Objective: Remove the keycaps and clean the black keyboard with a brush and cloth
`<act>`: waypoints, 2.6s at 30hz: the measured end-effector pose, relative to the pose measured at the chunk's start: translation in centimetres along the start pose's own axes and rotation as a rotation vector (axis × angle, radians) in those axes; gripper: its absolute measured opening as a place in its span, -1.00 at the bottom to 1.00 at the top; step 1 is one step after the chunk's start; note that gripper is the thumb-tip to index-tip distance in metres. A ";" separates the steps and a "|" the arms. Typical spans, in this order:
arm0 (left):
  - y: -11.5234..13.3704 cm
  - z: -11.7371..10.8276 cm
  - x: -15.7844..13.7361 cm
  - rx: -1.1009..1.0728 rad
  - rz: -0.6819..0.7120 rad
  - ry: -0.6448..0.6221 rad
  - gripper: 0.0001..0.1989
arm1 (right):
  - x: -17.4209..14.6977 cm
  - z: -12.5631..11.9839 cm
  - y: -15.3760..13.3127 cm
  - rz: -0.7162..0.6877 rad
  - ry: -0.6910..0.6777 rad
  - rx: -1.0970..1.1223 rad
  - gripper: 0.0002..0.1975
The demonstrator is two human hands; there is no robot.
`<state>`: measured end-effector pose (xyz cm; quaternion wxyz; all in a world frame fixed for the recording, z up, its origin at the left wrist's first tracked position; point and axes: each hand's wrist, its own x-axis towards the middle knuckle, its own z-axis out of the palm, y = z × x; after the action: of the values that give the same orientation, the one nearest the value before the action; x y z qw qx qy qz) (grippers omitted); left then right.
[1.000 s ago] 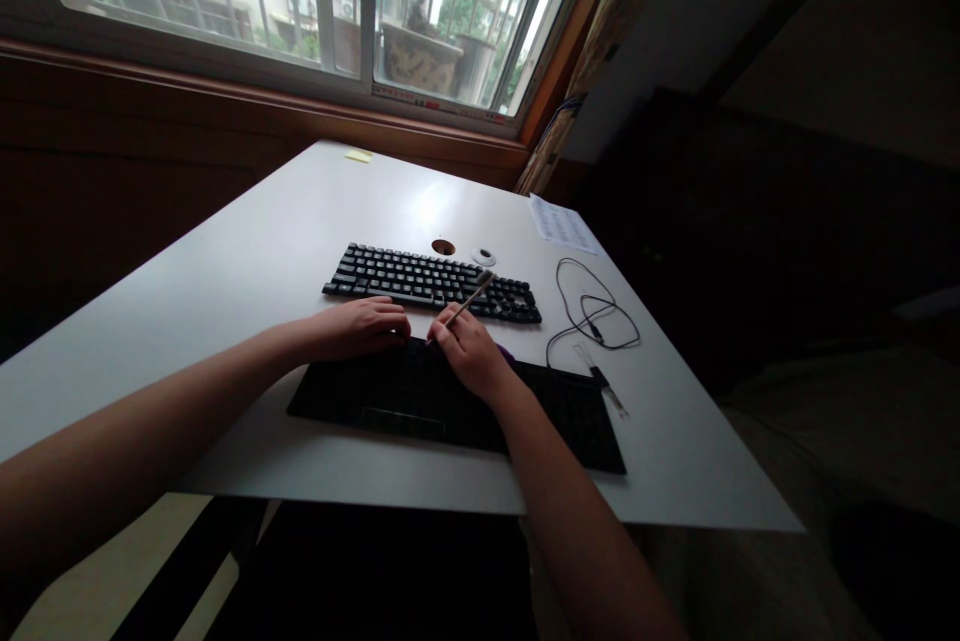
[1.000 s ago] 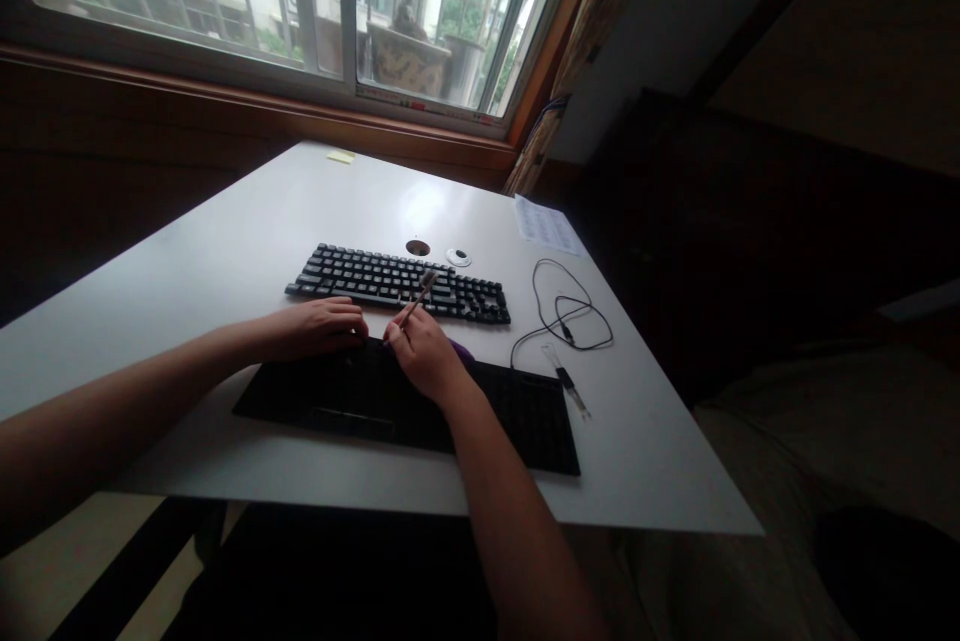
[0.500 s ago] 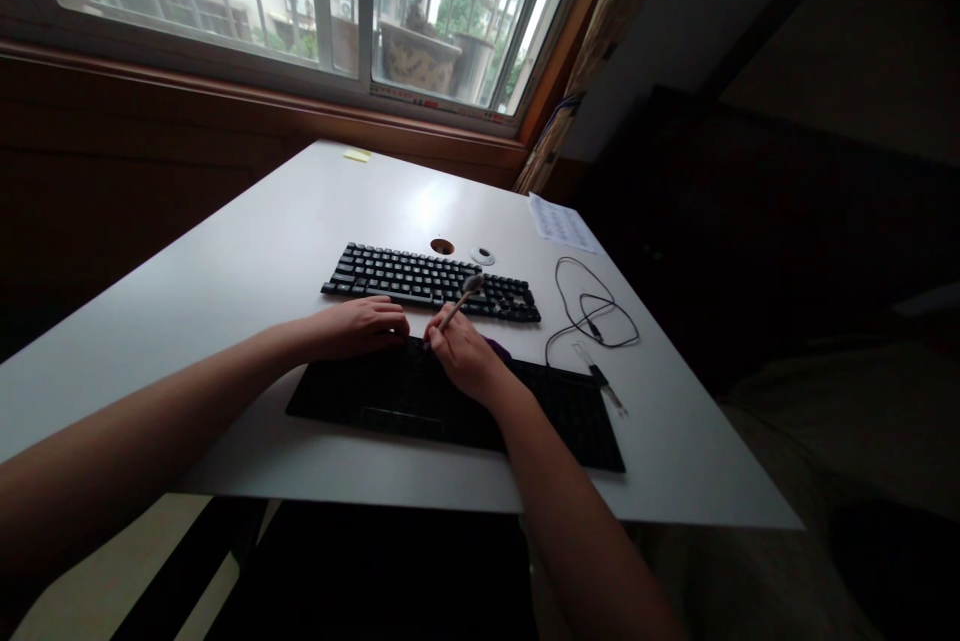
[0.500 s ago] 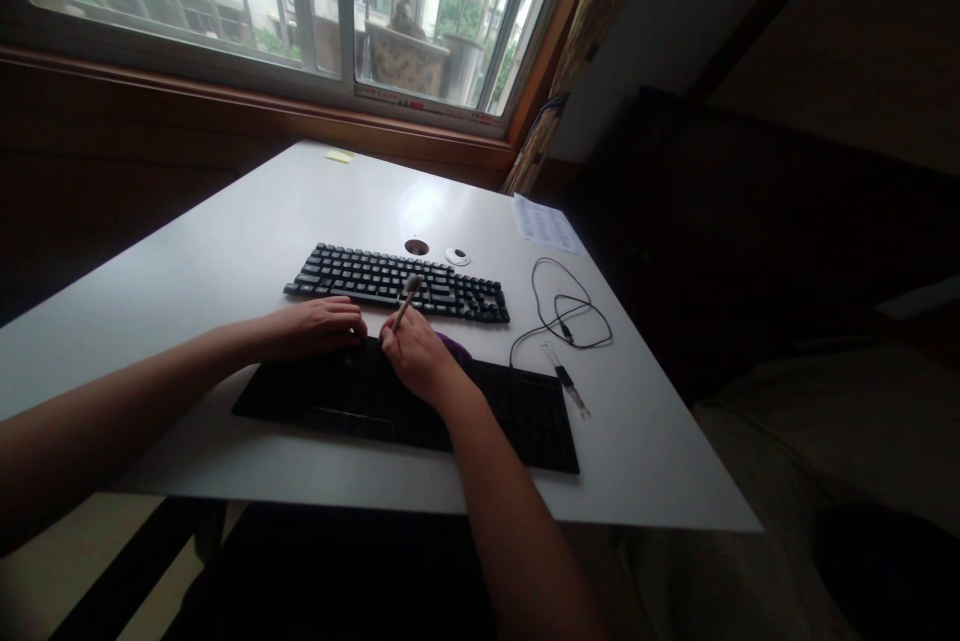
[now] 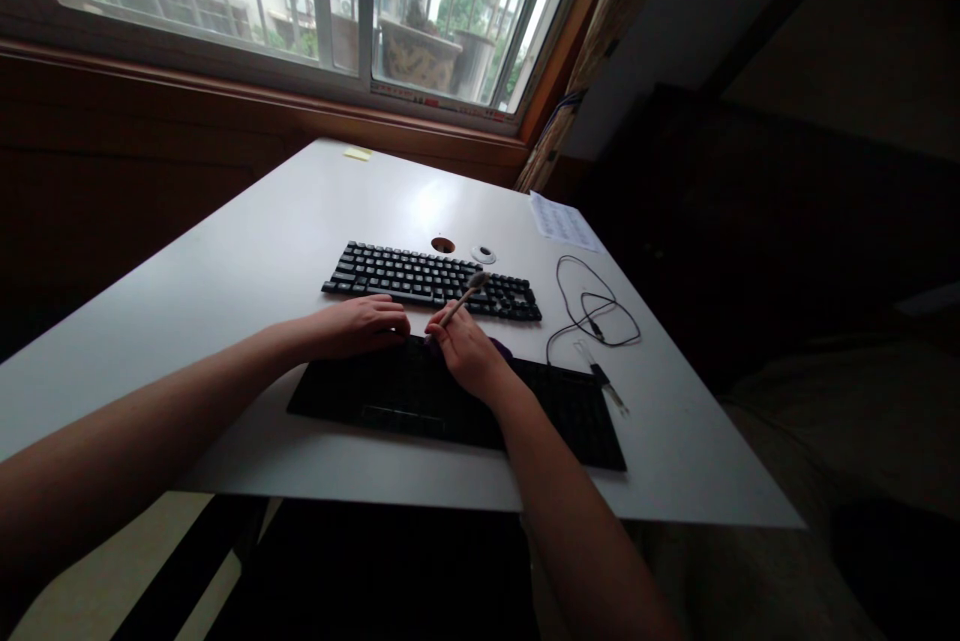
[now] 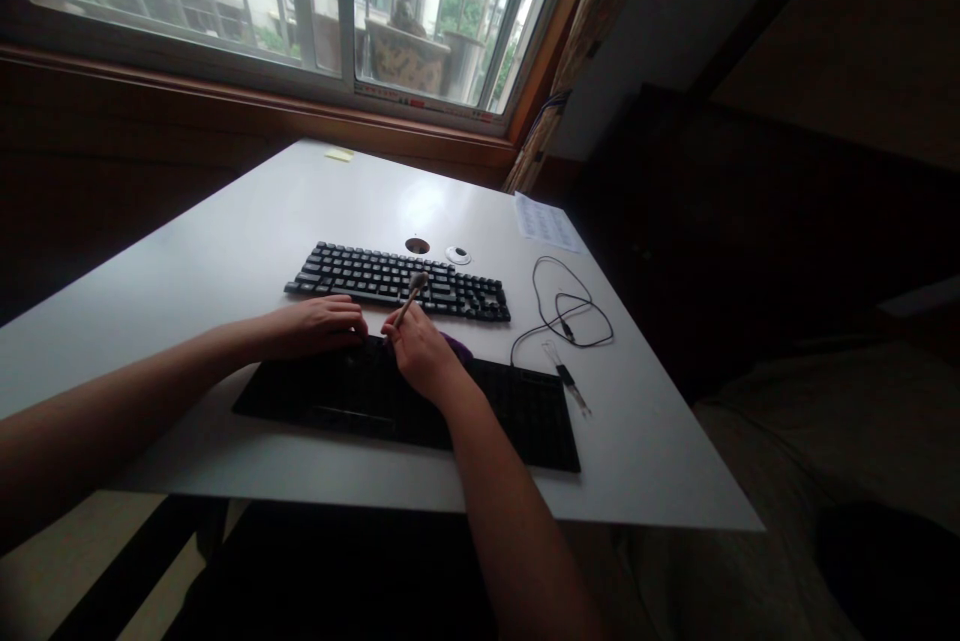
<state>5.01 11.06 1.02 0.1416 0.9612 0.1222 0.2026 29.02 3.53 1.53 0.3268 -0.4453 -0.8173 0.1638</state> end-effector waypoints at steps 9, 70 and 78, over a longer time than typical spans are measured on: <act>-0.1 0.1 -0.1 -0.019 0.003 0.021 -0.85 | 0.0 -0.2 -0.5 -0.002 -0.027 0.013 -0.86; -0.4 0.2 -0.1 -0.028 -0.006 0.007 -0.84 | -0.3 -0.2 -1.1 0.024 -0.002 0.032 -0.87; -0.1 0.0 0.0 -0.022 -0.014 -0.002 -0.85 | -0.6 -0.6 -1.2 0.032 -0.037 -0.019 -0.85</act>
<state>5.03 11.14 1.02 0.1539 0.9589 0.1267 0.2021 28.92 2.32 2.41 0.3046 -0.4582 -0.8176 0.1695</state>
